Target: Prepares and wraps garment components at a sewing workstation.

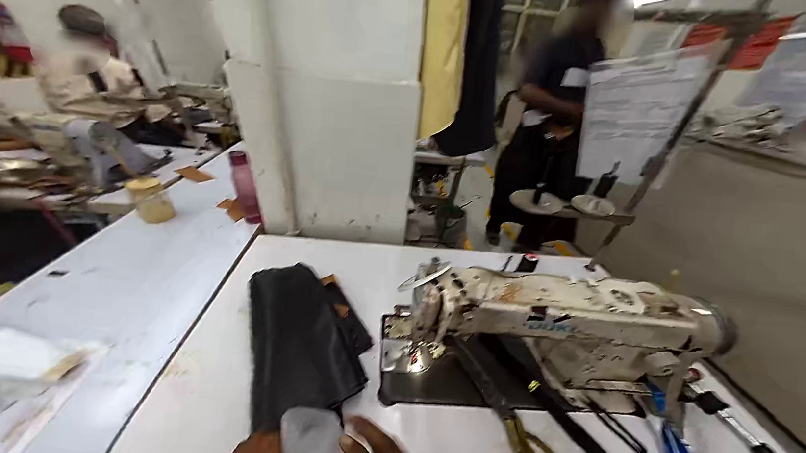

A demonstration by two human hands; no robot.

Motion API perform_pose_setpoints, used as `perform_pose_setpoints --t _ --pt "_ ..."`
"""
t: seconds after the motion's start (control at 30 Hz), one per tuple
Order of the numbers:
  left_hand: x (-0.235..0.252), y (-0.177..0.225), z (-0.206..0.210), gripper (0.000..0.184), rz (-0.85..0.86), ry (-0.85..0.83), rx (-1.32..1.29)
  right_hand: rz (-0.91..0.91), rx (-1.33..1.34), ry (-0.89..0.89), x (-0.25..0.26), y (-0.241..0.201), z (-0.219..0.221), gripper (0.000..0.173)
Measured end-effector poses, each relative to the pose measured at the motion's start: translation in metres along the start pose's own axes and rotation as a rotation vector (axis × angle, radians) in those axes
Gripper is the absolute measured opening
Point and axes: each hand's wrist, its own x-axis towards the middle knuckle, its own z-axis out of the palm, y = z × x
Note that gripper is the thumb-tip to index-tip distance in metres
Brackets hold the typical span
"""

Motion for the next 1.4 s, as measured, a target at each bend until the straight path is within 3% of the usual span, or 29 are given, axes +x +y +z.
perform_pose_setpoints --t 0.07,0.13,0.17,0.2,0.23,0.3,0.33,0.37,0.43,0.47,0.53,0.57,0.63,0.7,0.73,0.8,0.87,0.9,0.93,0.97,1.0,1.07,1.1,1.13,1.2,1.23,1.27,1.37,1.4 --pt "-0.003 -0.005 0.003 0.034 0.125 -0.055 -0.17 -0.366 -0.355 -0.09 0.01 0.007 -0.012 0.065" --pt "-0.007 0.02 0.0 0.035 0.176 -0.213 -0.223 -0.479 -0.469 -0.192 0.015 0.007 -0.008 0.051" --pt "-0.009 0.034 0.003 0.035 0.126 -0.268 -0.184 -0.445 -0.419 -0.186 0.014 0.008 -0.004 0.039" --pt "-0.009 0.048 0.005 0.035 0.039 -0.299 -0.126 -0.321 -0.3 -0.137 0.013 0.008 0.0 0.027" --pt "-0.008 0.059 0.004 0.032 -0.041 -0.277 -0.073 -0.1 -0.141 -0.09 0.013 0.007 0.002 0.028" --pt "-0.001 0.069 -0.002 0.032 -0.221 -0.252 0.035 0.433 0.263 -0.12 0.024 0.006 0.002 0.048" --pt "0.001 0.064 0.0 0.034 -0.252 -0.213 0.049 0.568 0.439 -0.179 0.028 0.007 -0.004 0.056" --pt "-0.002 0.049 0.009 0.036 -0.216 -0.092 0.029 0.561 0.477 -0.214 0.03 0.006 -0.019 0.063" --pt "-0.011 0.002 0.027 0.041 -0.059 0.262 -0.127 0.301 0.207 -0.086 0.033 -0.011 -0.07 0.071" --pt "-0.019 -0.014 0.027 0.043 -0.021 0.326 -0.233 0.156 0.016 0.045 0.032 -0.019 -0.101 0.074" --pt "-0.032 -0.019 0.012 0.045 0.057 0.281 -0.426 -0.178 -0.299 0.171 0.036 -0.035 -0.149 0.073" --pt "-0.035 -0.011 0.005 0.042 0.133 0.231 -0.482 -0.338 -0.397 0.158 0.038 -0.042 -0.15 0.066" --pt "-0.036 0.018 -0.009 0.036 0.3 0.076 -0.544 -0.61 -0.484 -0.075 0.039 -0.045 -0.11 0.056" --pt "-0.038 0.048 -0.019 0.034 0.303 -0.128 -0.524 -0.721 -0.57 -0.299 0.031 -0.029 -0.061 0.054" --pt "-0.035 0.057 -0.017 0.033 0.297 -0.186 -0.469 -0.709 -0.578 -0.298 0.025 -0.022 -0.047 0.048" --pt "-0.027 0.066 -0.01 0.028 0.197 -0.192 -0.288 -0.448 -0.421 -0.216 0.019 -0.016 -0.033 0.031" --pt "-0.016 0.074 -0.014 0.023 -0.062 -0.187 -0.043 0.205 0.033 -0.245 0.021 -0.016 -0.017 0.038" --pt "-0.008 0.079 -0.019 0.023 -0.197 -0.231 0.058 0.521 0.336 -0.302 0.025 -0.011 -0.011 0.049" --pt "-0.001 0.079 -0.02 0.025 -0.278 -0.243 0.12 0.716 0.581 -0.316 0.027 -0.005 -0.005 0.06" --pt "0.003 0.07 -0.017 0.028 -0.299 -0.22 0.137 0.745 0.684 -0.299 0.025 -0.002 -0.004 0.06" --pt "0.003 0.056 -0.014 0.03 -0.278 -0.188 0.118 0.612 0.617 -0.27 0.02 -0.002 -0.005 0.054" --pt "-0.004 0.028 -0.008 0.032 -0.158 -0.149 0.056 0.057 0.157 -0.22 0.012 0.003 -0.013 0.075" --pt "-0.008 0.023 -0.006 0.032 -0.088 -0.167 0.022 -0.202 -0.1 -0.215 0.012 0.007 -0.015 0.074" --pt "-0.011 0.023 -0.001 0.029 0.003 -0.175 -0.015 -0.385 -0.296 -0.23 0.014 0.01 -0.014 0.061" --pt "-0.015 0.038 0.003 0.025 0.107 -0.217 -0.053 -0.562 -0.471 -0.2 0.016 0.015 -0.006 0.042" --pt "-0.014 0.049 0.001 0.024 0.073 -0.246 -0.031 -0.522 -0.411 -0.147 0.015 0.019 -0.002 0.031" --pt "-0.011 0.06 -0.005 0.026 -0.015 -0.259 0.005 -0.347 -0.23 -0.09 0.011 0.022 0.002 0.026" --pt "-0.006 0.074 -0.012 0.03 -0.211 -0.262 0.114 0.526 0.517 -0.029 0.013 0.0 0.015 0.045" --pt "-0.005 0.071 -0.007 0.029 -0.237 -0.272 0.144 0.689 0.646 -0.097 0.017 -0.001 0.013 0.053"
